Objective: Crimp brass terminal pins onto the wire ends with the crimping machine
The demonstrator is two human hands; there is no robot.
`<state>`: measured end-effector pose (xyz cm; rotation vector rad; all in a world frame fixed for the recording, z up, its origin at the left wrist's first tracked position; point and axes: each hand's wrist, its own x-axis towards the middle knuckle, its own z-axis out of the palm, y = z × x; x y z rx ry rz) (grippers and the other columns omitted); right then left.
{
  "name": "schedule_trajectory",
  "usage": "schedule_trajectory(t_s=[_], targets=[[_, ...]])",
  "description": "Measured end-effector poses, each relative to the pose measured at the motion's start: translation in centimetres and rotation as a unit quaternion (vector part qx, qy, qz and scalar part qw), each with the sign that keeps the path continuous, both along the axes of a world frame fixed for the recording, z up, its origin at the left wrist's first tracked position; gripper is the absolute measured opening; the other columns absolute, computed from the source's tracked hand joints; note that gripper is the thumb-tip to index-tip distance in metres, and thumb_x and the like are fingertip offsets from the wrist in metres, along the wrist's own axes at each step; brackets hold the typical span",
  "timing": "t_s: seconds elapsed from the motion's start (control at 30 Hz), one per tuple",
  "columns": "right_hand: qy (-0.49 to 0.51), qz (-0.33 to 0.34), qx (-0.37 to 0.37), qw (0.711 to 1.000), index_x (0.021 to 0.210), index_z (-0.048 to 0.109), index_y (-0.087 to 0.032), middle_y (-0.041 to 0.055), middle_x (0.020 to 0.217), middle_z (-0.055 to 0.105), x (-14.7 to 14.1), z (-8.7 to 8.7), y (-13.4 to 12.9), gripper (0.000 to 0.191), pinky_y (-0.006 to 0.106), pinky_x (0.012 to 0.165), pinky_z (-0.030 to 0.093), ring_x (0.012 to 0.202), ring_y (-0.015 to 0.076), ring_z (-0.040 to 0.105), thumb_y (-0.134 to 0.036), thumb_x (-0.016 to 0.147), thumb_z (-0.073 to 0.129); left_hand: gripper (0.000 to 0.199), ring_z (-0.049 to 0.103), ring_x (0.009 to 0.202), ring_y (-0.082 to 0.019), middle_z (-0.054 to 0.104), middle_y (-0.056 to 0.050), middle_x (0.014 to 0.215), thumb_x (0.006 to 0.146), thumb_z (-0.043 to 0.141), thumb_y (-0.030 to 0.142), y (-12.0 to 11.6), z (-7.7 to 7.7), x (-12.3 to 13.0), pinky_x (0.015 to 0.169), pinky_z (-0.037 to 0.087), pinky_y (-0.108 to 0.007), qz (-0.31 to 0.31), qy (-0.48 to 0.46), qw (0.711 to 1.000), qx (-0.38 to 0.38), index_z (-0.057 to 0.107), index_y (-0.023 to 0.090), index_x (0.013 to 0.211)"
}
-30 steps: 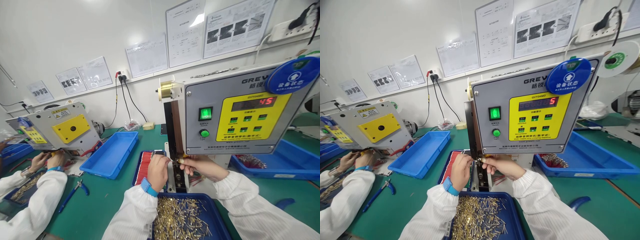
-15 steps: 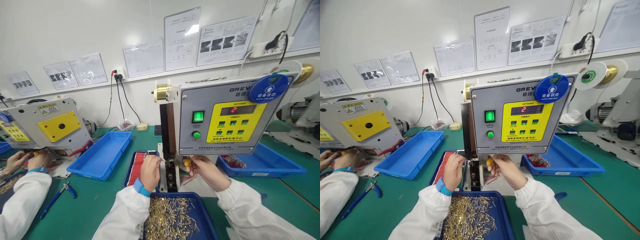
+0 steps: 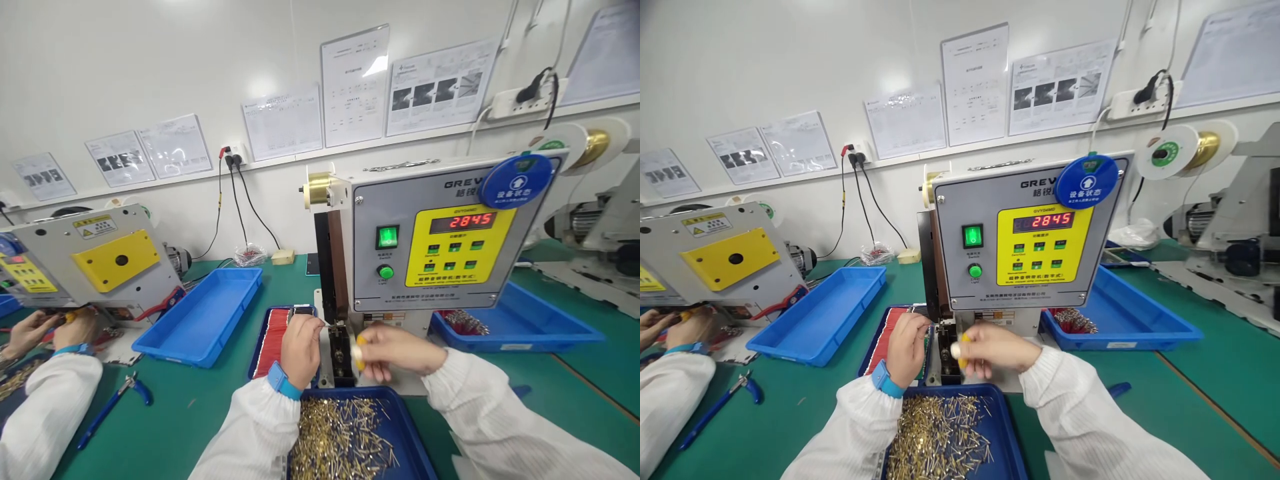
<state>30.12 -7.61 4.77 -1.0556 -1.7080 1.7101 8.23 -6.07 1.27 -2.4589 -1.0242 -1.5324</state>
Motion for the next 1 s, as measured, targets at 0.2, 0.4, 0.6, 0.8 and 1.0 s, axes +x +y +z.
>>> schedule_trajectory(t_s=[0.2,0.4,0.6,0.8,1.0], targets=[[0.050,0.072,-0.024,0.996,0.079,0.065,-0.013,0.0064,0.073,0.066,-0.2,0.6,1.9,0.039,0.017,0.044,0.045,0.053,0.0115,0.058,-0.048,0.070,0.081,0.015,0.050,0.088,-0.013,0.056,-0.005,0.090,0.093,0.041,0.011,0.0,0.0,-0.1,0.078,0.042,-0.025,0.002,0.002,1.000,-0.008,0.055,0.016,0.093],[0.126,-0.044,0.005,0.991,0.074,0.067,-0.011,0.0052,0.066,0.060,-0.8,-1.5,1.8,0.043,0.022,0.048,0.045,0.055,0.0125,0.053,-0.053,0.077,0.075,0.015,0.050,0.087,-0.013,0.056,-0.005,0.089,0.093,0.041,0.013,0.1,-0.1,-0.1,0.077,0.043,-0.026,0.006,0.009,1.000,-0.010,0.056,0.015,0.092],[0.155,-0.094,0.008,0.983,0.079,0.065,-0.011,0.0073,0.075,0.062,-1.1,-1.8,1.6,0.045,0.023,0.048,0.043,0.056,0.0124,0.053,-0.053,0.073,0.079,0.016,0.051,0.087,-0.013,0.057,-0.006,0.088,0.093,0.041,0.013,0.3,-0.2,0.0,0.076,0.043,-0.026,0.009,0.025,0.999,-0.021,0.057,0.015,0.093],[0.137,-0.124,0.060,0.981,0.075,0.064,-0.014,0.0041,0.063,0.060,-1.7,-1.2,1.1,0.043,0.022,0.045,0.039,0.051,0.0124,0.052,-0.055,0.071,0.076,0.017,0.052,0.089,-0.014,0.058,-0.006,0.092,0.093,0.041,0.013,0.4,-0.5,0.0,0.078,0.045,-0.026,0.015,0.032,0.999,-0.021,0.059,0.016,0.095],[0.114,-0.144,0.098,0.978,0.068,0.063,-0.016,0.0025,0.055,0.057,-2.1,-1.2,1.0,0.040,0.025,0.043,0.037,0.045,0.0129,0.049,-0.055,0.071,0.070,0.019,0.052,0.088,-0.013,0.058,-0.006,0.092,0.093,0.043,0.013,0.4,-0.5,0.0,0.077,0.045,-0.026,0.020,0.036,0.999,-0.013,0.061,0.016,0.096]])
